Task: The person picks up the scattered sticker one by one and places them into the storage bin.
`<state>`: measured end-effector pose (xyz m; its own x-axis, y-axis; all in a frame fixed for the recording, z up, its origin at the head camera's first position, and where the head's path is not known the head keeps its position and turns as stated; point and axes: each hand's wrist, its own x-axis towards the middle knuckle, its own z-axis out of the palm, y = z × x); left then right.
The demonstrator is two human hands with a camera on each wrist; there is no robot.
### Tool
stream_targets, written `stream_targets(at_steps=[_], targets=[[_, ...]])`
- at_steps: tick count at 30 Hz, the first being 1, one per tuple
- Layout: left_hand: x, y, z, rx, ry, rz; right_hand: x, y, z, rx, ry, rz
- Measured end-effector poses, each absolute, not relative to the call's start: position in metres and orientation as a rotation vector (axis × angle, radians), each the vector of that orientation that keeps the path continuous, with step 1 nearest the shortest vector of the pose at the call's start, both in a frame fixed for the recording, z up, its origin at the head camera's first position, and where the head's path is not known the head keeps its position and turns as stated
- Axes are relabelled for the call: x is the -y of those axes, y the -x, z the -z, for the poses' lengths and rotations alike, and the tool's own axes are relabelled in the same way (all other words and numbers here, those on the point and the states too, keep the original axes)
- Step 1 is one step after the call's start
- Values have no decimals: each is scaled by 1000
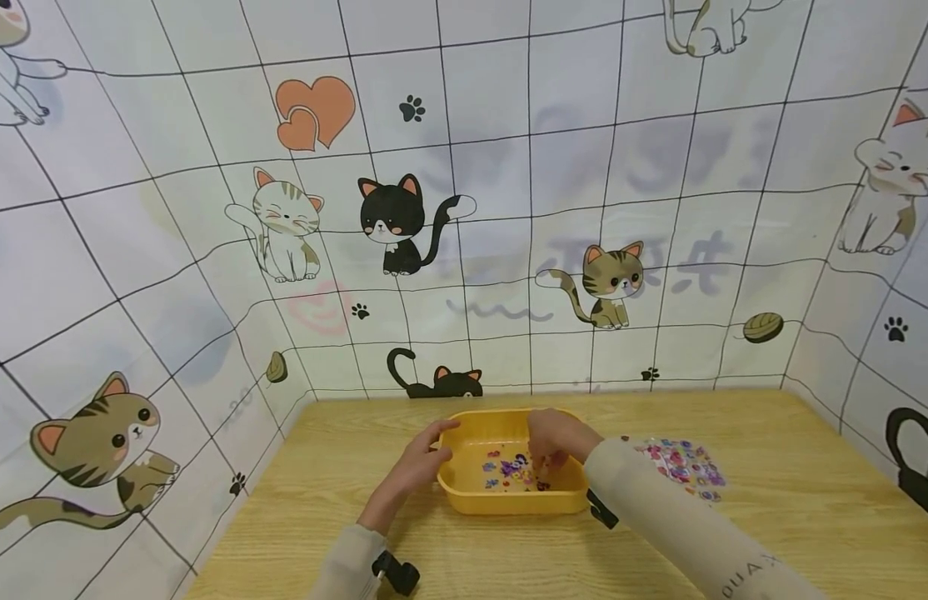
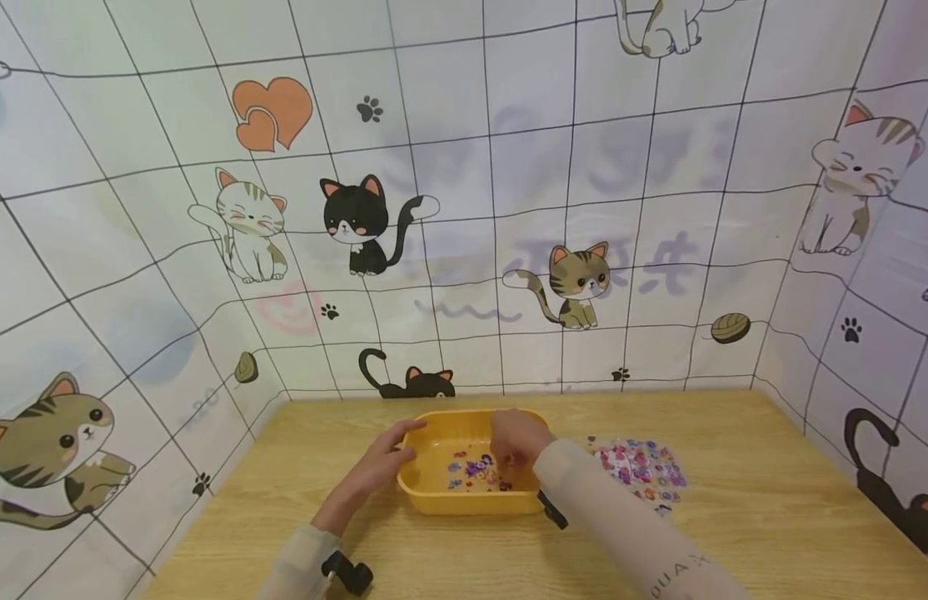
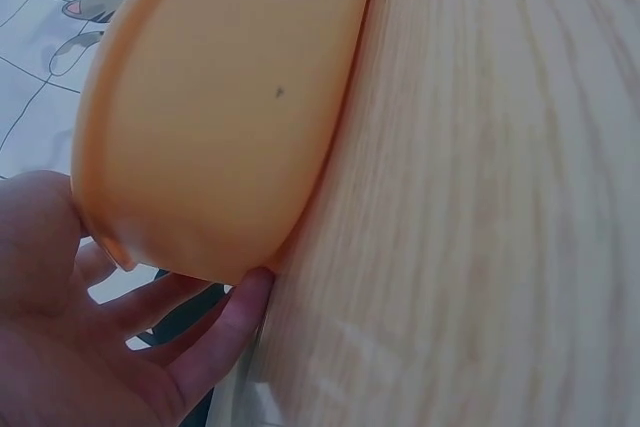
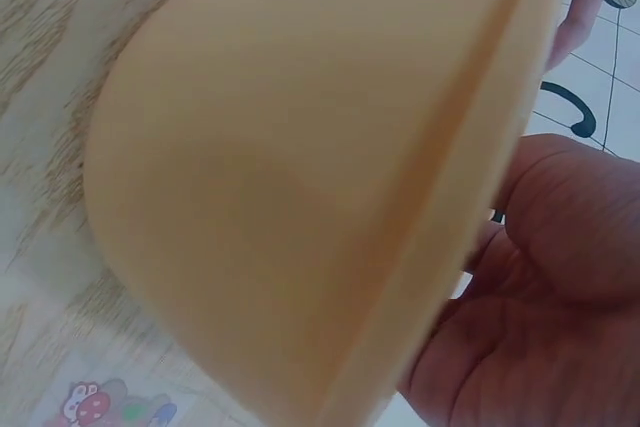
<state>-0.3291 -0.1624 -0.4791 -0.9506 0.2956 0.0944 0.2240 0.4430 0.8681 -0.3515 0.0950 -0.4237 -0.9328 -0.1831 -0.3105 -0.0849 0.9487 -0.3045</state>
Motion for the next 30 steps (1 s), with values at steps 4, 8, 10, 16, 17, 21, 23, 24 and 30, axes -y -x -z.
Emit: stream_targets(at_steps=[4,8,10,16,17,21,23,24,30], targets=[[161,329,480,-2621,-472,-1551,-98,350,424,-2780,187,398],[161,327,480,-2615,-481,-1558,-105,345,418,-2787,223,426],[160,327,480,-2611,-474,-1562,-111,342,412,-2779,272,495],[159,326,479,-2611,-469,-1567,-134,332,386,-2720,424,781],[159,326,478,-2613,-470,-1565,-138,331,382,-2718,446,801],[160,326,478,-2610,-480,-1569,-155,328,368,-2738,488,844],[160,326,479,-2607,-486,-1573,-165,327,362,-2747,519,863],[160,326,479,-2603,-490,-1575,-170,325,359,-2748,528,885],[159,326,479,-2592,-502,-1585,-203,315,352,-2773,598,1004]])
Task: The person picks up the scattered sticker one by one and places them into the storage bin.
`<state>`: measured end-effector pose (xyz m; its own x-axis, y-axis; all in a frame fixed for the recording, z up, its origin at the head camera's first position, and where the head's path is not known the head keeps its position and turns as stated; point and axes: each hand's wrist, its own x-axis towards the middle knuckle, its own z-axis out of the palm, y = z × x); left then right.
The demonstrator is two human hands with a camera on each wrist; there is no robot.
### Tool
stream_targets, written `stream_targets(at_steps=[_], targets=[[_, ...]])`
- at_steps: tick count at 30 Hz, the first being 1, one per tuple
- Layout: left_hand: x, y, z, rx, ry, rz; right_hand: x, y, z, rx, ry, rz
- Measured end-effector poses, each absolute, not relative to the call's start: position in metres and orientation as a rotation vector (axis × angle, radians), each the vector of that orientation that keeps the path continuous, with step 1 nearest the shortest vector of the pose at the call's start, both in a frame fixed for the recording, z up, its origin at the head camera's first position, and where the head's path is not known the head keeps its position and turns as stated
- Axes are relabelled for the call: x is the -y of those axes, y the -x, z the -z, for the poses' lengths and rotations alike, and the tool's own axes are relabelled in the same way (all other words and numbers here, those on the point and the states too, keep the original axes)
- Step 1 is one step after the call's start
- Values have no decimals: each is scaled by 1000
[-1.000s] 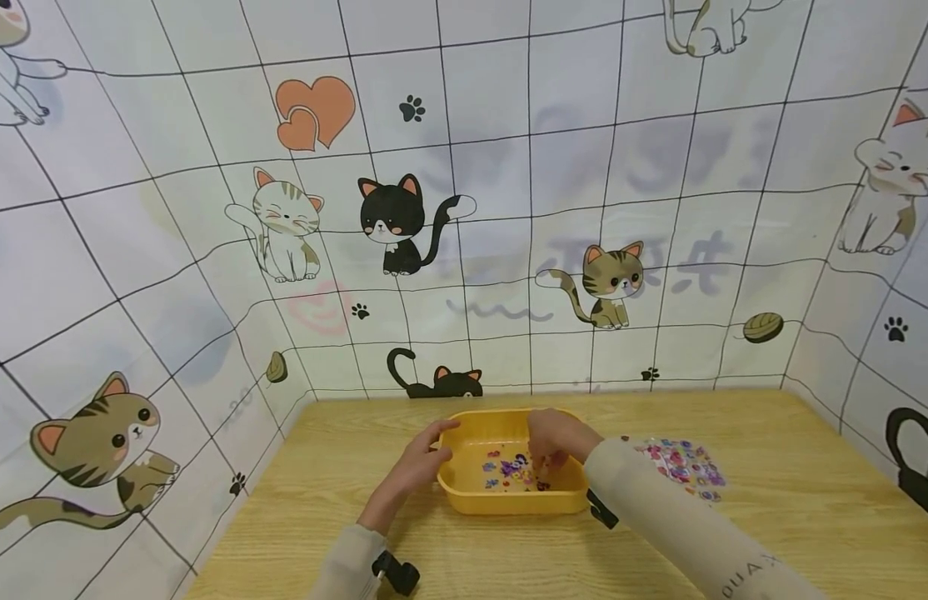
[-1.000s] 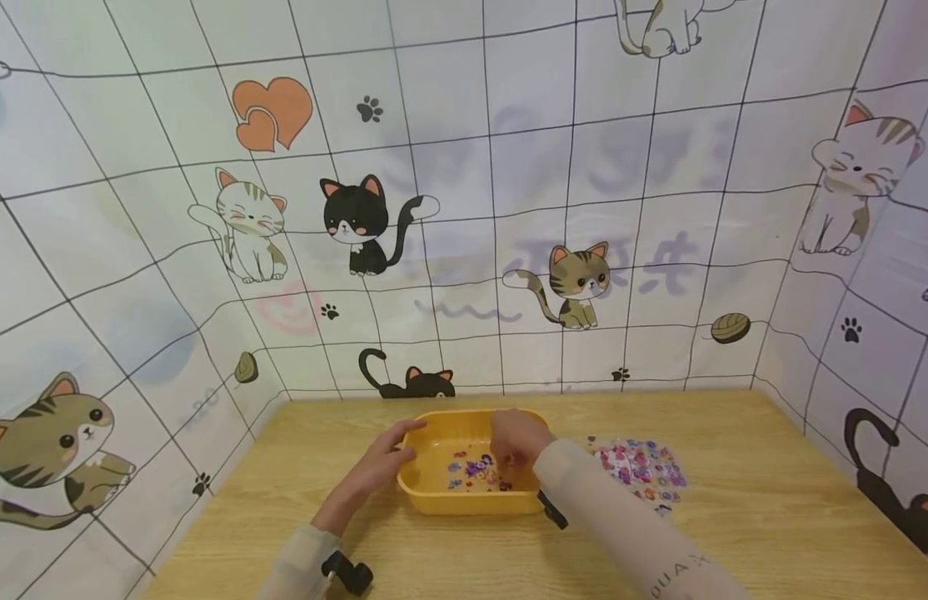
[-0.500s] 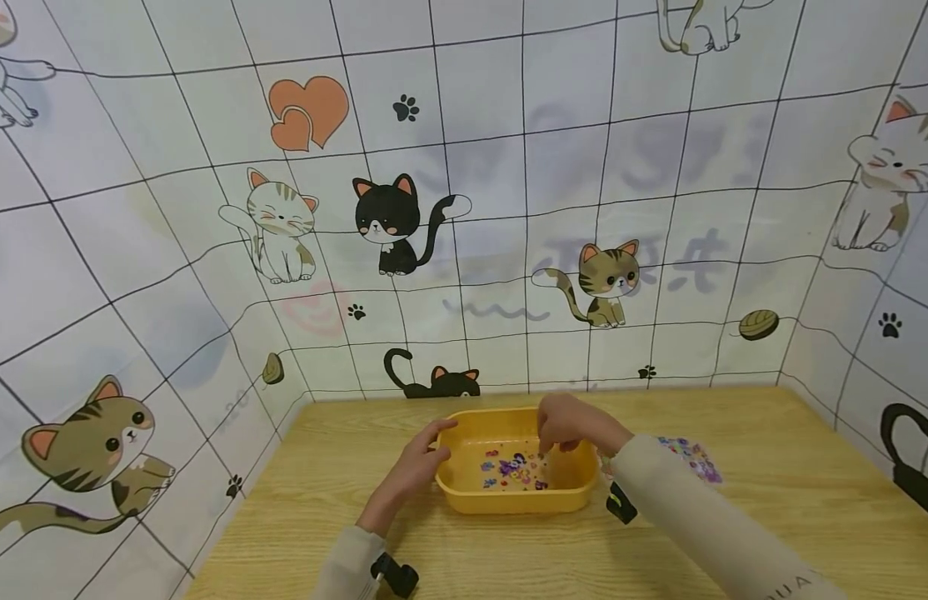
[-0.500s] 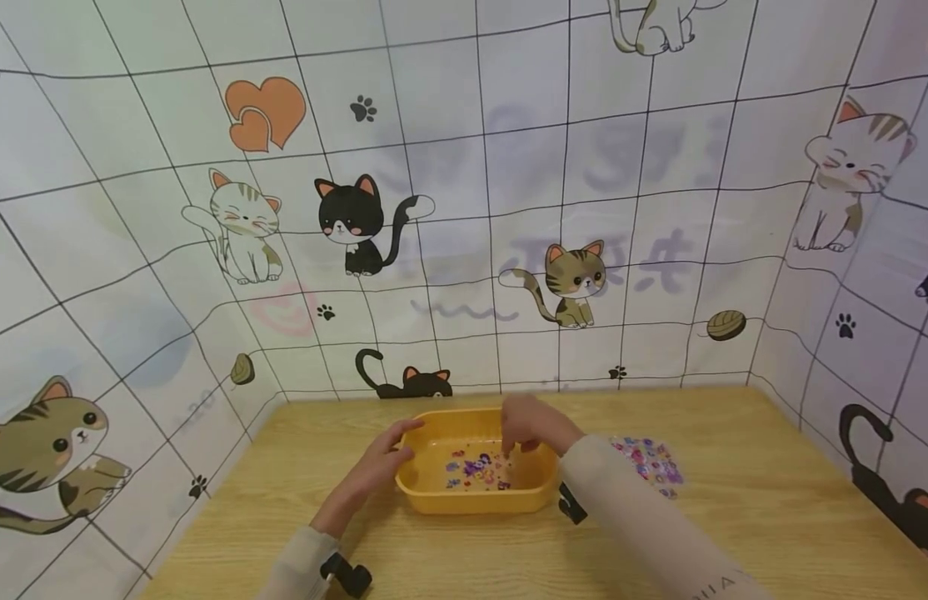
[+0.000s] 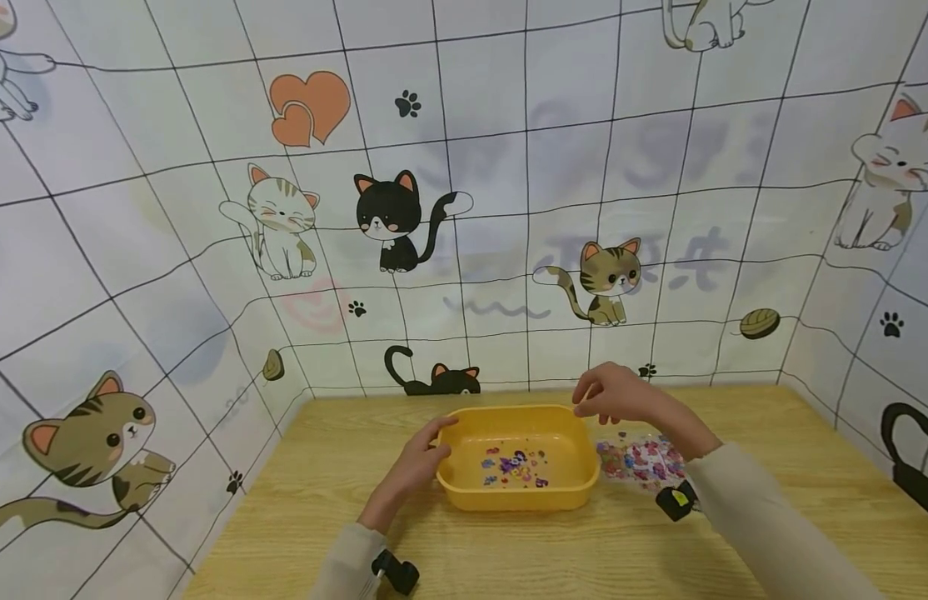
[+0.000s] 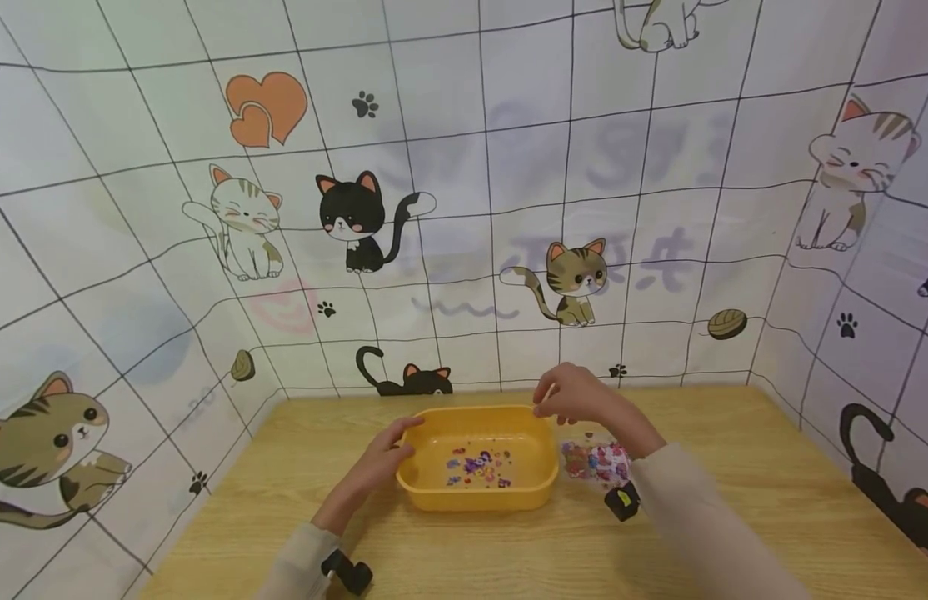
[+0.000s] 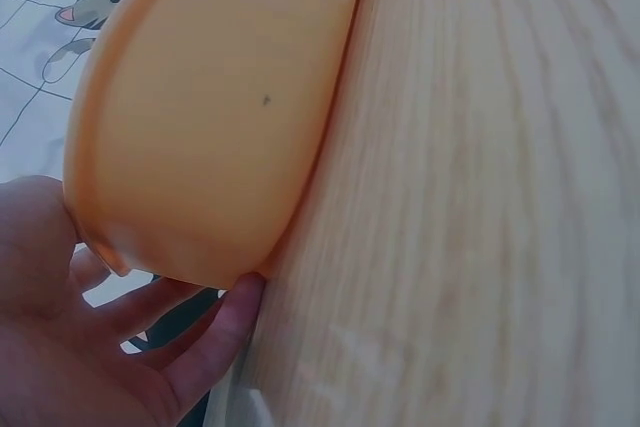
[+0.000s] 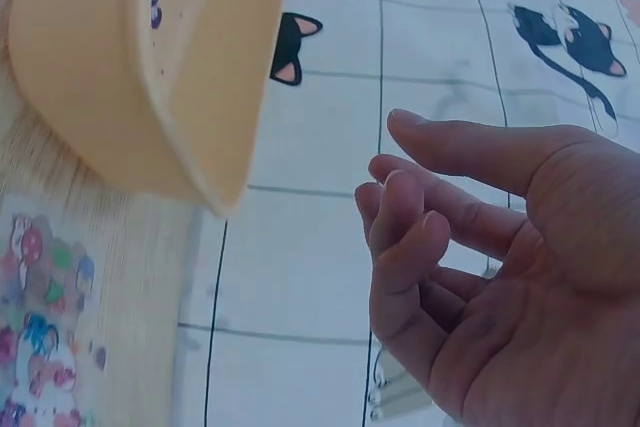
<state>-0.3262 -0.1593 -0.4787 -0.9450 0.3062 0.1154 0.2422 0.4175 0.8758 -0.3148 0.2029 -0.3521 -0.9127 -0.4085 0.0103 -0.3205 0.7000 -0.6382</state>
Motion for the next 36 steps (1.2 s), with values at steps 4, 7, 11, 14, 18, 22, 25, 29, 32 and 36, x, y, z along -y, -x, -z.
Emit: stream_targets(at_steps=[4,7,11,14,18,22,25,29,32,36], targets=[[158,327,479,-2591,-511,-1586,-229,306,358,-2809,572,1055],[157,325,478,-2585,-499,-1590,-247,299,367,-2842,564,1068],[156,324,478,-2576,-506,-1607,-268,292,383,-2904,547,1058],[157,325,479,-2562,-512,-1626,-283,287,396,-2941,527,1050],[156,325,479,-2571,-493,-1630,-300,280,411,-2967,495,1046],[157,324,479,-2593,-481,-1622,-314,276,422,-3013,437,1015],[158,324,480,-2600,-479,-1613,-320,275,427,-3063,377,960],[158,325,481,-2604,-482,-1602,-327,274,431,-3086,330,928],[158,326,481,-2601,-493,-1592,-331,275,433,-3082,321,932],[158,327,480,-2598,-507,-1588,-336,275,437,-3077,317,920]])
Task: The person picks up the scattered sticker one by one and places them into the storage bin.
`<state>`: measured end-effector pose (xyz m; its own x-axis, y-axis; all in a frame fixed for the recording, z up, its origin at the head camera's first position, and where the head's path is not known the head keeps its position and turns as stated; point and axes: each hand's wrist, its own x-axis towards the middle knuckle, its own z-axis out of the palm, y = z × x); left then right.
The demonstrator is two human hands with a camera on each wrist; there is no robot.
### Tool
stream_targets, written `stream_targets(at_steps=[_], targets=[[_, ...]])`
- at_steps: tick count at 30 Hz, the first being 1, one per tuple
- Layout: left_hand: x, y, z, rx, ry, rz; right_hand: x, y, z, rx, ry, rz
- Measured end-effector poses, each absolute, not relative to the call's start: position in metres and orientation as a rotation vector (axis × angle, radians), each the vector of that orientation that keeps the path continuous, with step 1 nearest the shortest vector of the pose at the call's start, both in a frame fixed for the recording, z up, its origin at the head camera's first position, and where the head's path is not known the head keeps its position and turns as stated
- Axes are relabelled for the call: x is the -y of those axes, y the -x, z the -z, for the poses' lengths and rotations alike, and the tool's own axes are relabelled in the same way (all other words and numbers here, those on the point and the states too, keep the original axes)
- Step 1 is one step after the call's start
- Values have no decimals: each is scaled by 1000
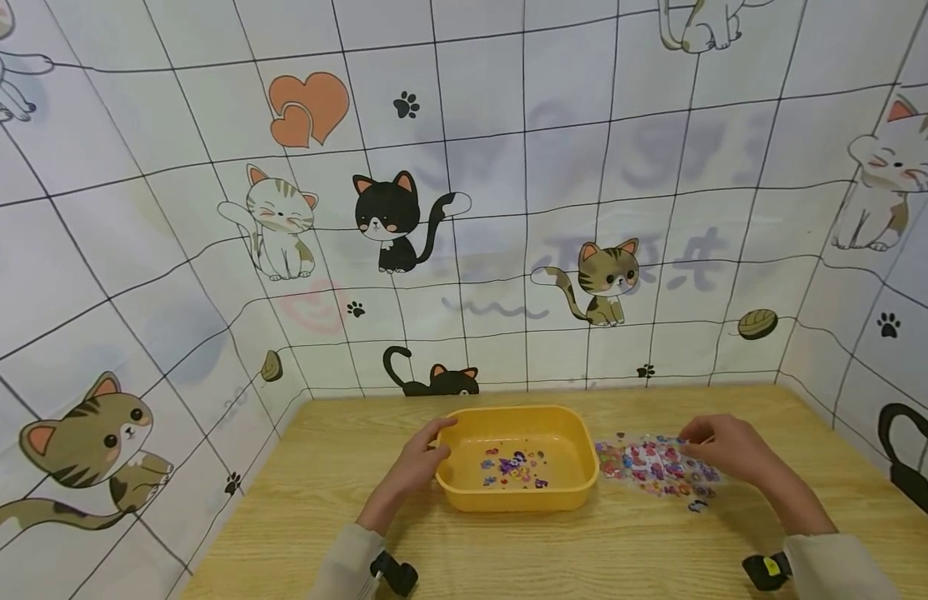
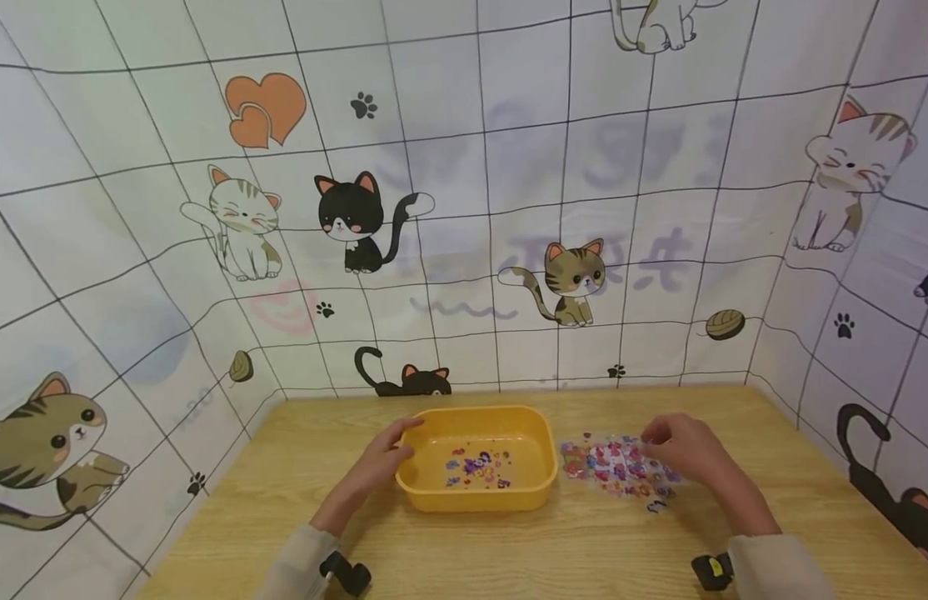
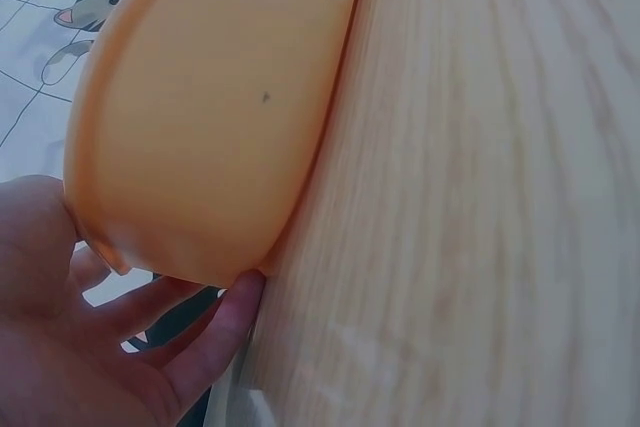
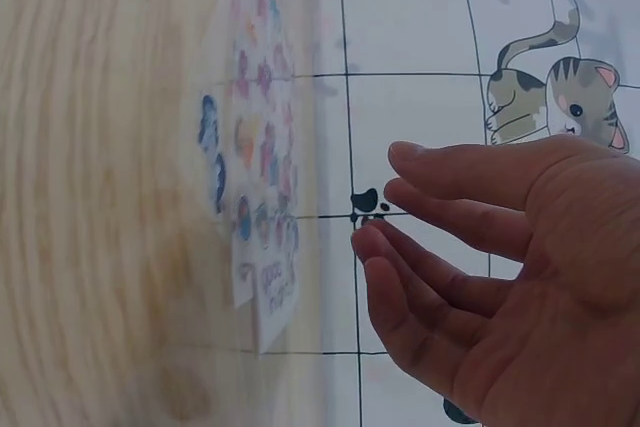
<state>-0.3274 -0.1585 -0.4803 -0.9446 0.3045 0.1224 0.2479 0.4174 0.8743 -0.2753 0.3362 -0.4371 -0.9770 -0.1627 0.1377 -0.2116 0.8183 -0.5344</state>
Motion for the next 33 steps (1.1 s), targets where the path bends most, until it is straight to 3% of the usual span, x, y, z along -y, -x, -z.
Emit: stream_targets(at_steps=[20,33], targets=[[157,327,480,-2614,-489,-1565,-362,289,468,3036,-413,-604],[159,327,478,-2583,-502,-1596,-358,286,468,3051,-319,-669]])
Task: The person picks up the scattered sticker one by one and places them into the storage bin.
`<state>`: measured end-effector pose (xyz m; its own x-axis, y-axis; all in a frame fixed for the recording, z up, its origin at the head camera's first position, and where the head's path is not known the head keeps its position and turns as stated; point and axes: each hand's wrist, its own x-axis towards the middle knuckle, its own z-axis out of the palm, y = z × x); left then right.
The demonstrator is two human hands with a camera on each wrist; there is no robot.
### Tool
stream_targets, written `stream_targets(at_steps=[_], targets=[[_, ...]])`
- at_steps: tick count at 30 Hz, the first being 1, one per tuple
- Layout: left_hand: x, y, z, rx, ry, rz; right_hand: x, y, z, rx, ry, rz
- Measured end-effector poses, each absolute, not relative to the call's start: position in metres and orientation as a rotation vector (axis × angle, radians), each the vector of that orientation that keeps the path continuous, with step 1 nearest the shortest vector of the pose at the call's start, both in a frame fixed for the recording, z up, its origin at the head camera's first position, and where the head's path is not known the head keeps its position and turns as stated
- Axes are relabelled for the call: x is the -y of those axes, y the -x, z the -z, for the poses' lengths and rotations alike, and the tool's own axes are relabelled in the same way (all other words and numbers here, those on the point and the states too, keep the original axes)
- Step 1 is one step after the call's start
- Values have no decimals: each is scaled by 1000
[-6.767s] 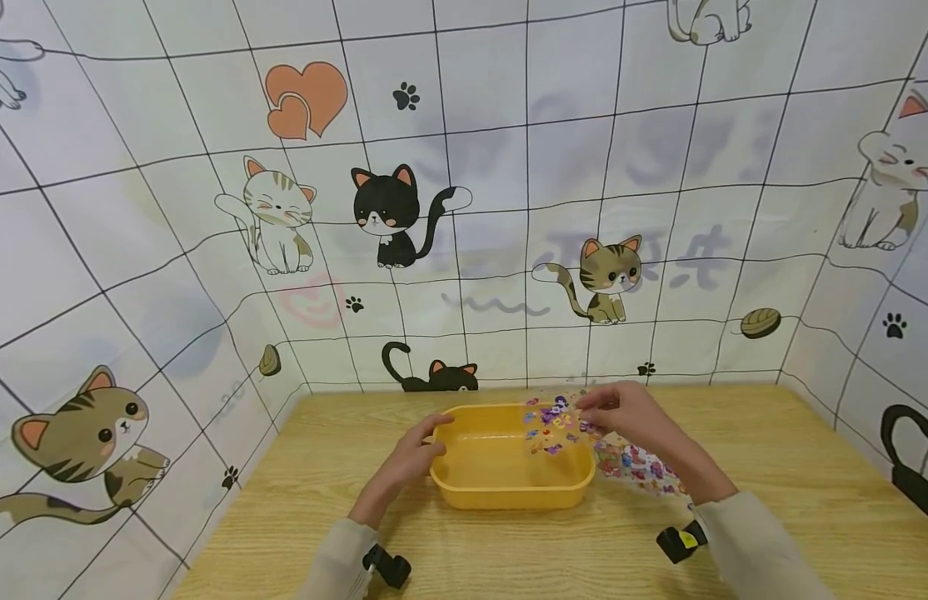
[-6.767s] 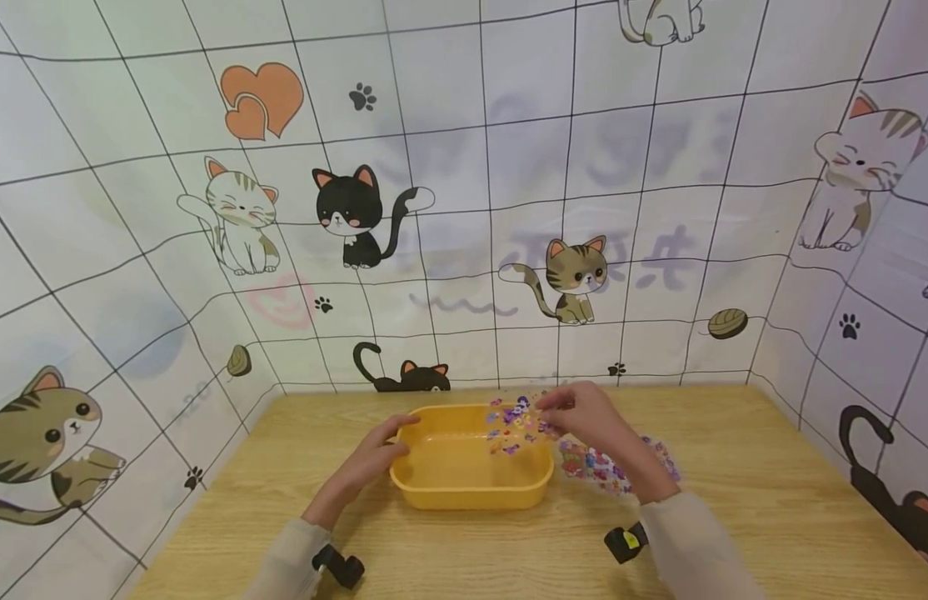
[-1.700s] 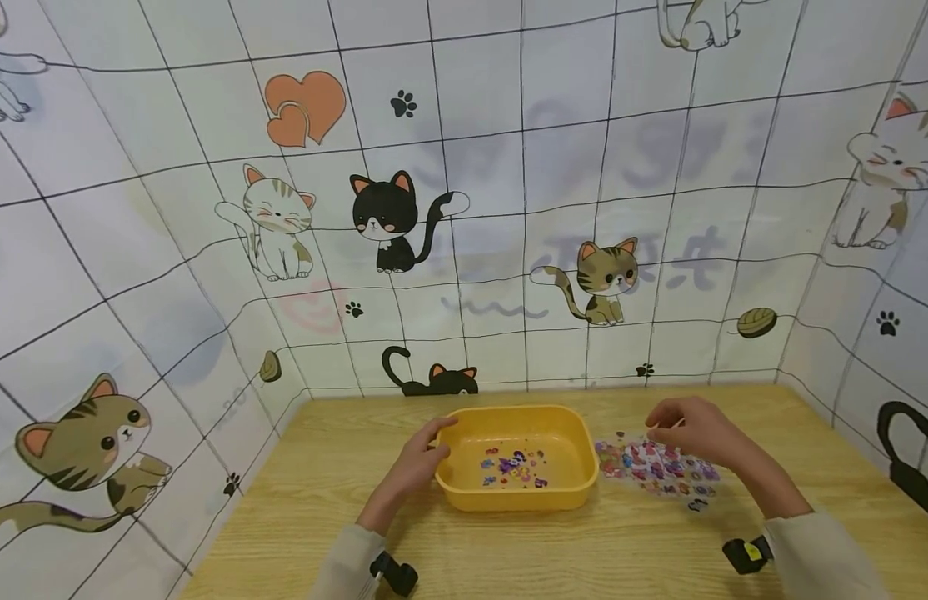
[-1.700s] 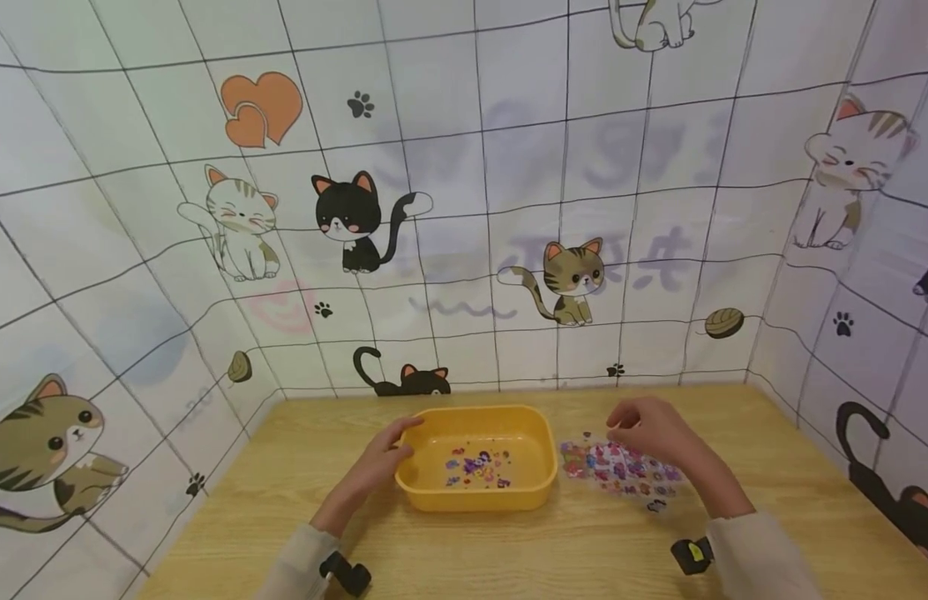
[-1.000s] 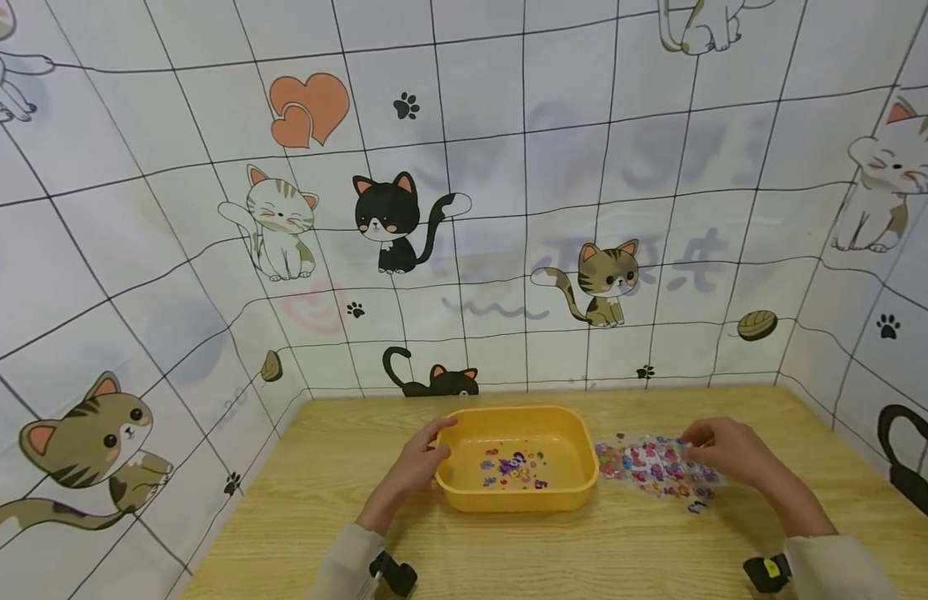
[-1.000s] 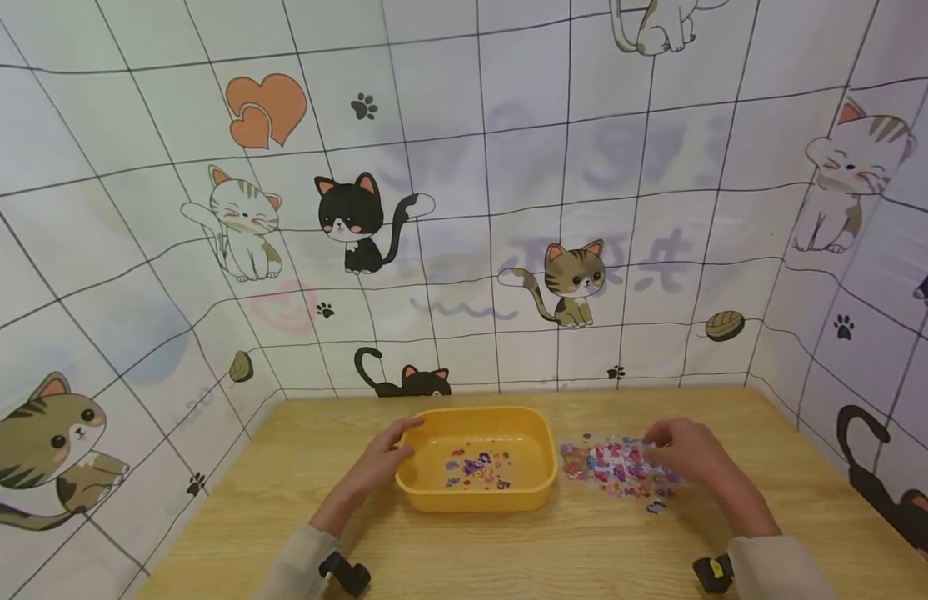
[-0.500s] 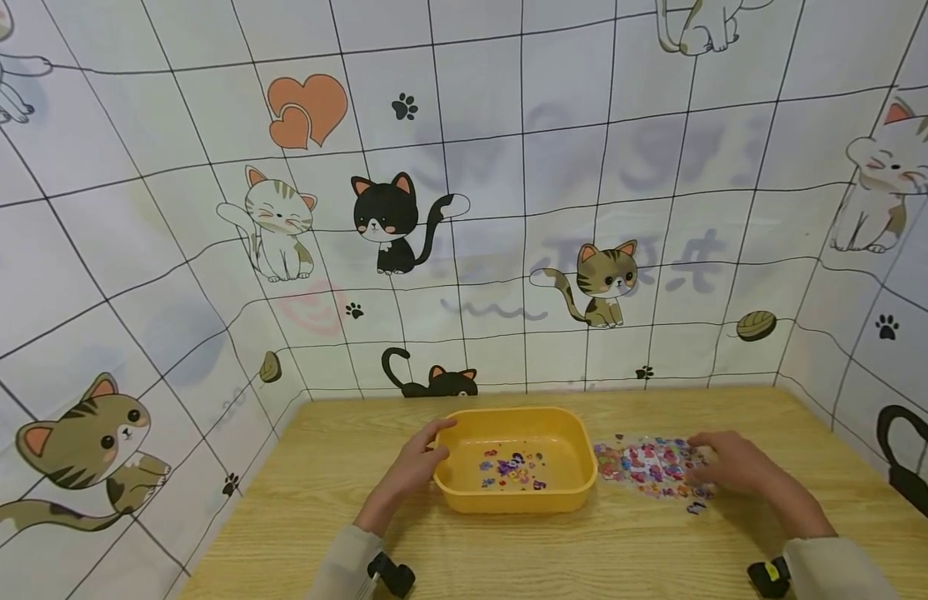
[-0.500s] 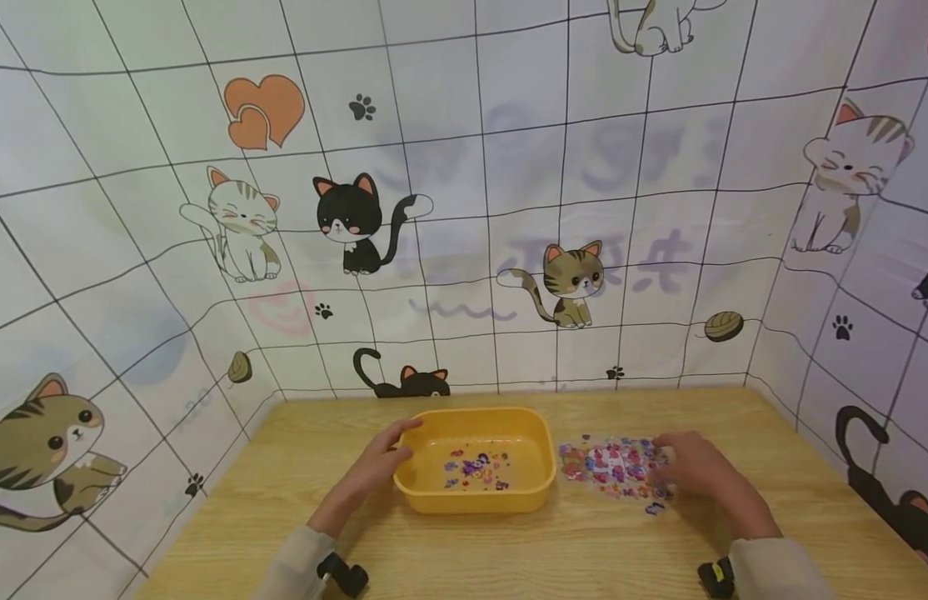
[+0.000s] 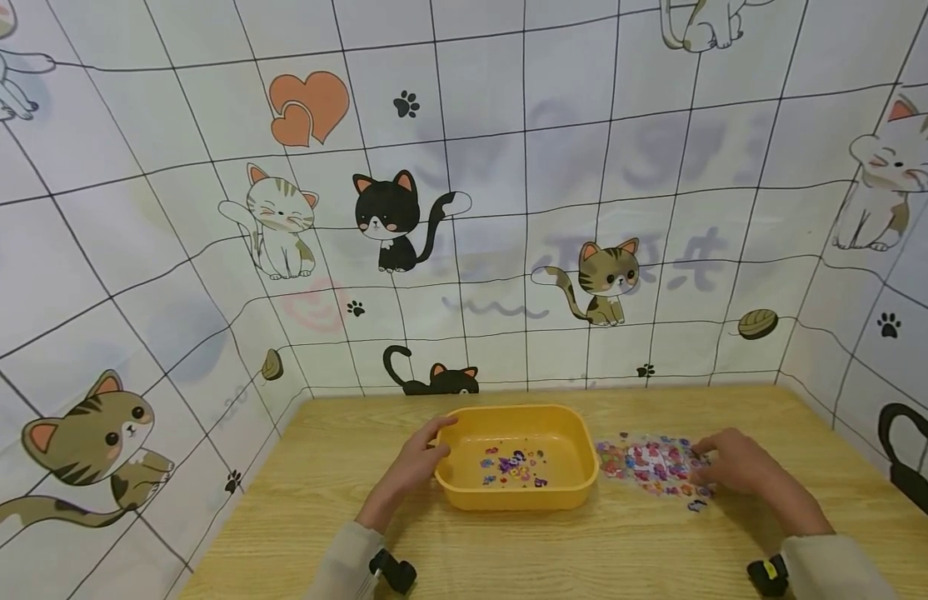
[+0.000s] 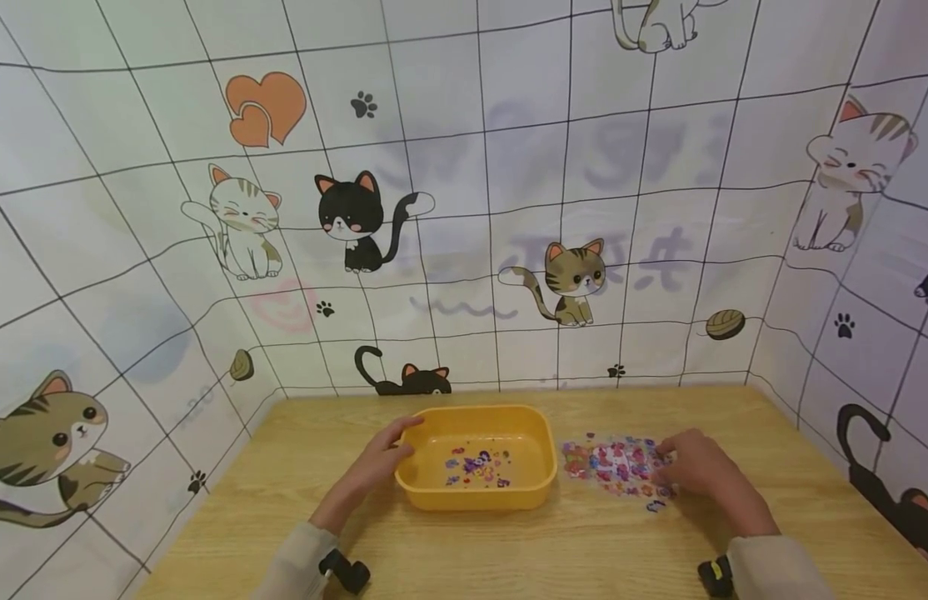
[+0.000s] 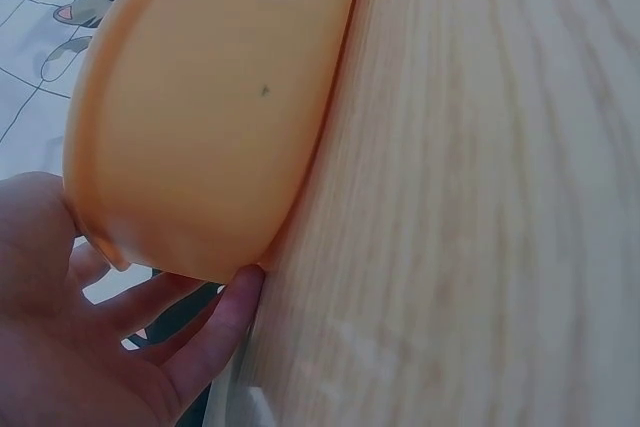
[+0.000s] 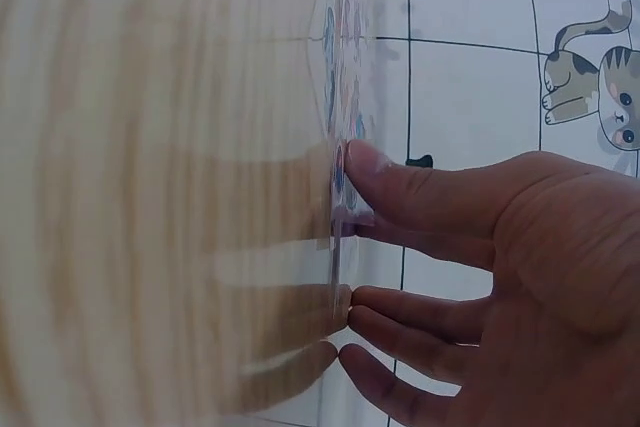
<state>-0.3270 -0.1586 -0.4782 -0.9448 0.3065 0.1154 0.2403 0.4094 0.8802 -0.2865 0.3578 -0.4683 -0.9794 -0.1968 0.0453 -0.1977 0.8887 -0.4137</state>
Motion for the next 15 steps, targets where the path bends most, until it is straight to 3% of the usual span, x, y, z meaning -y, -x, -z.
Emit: stream_targets(at_steps=[15], targets=[[156,325,478,-2600,-483,-1583,-353,282,461,3087,-178,-688]])
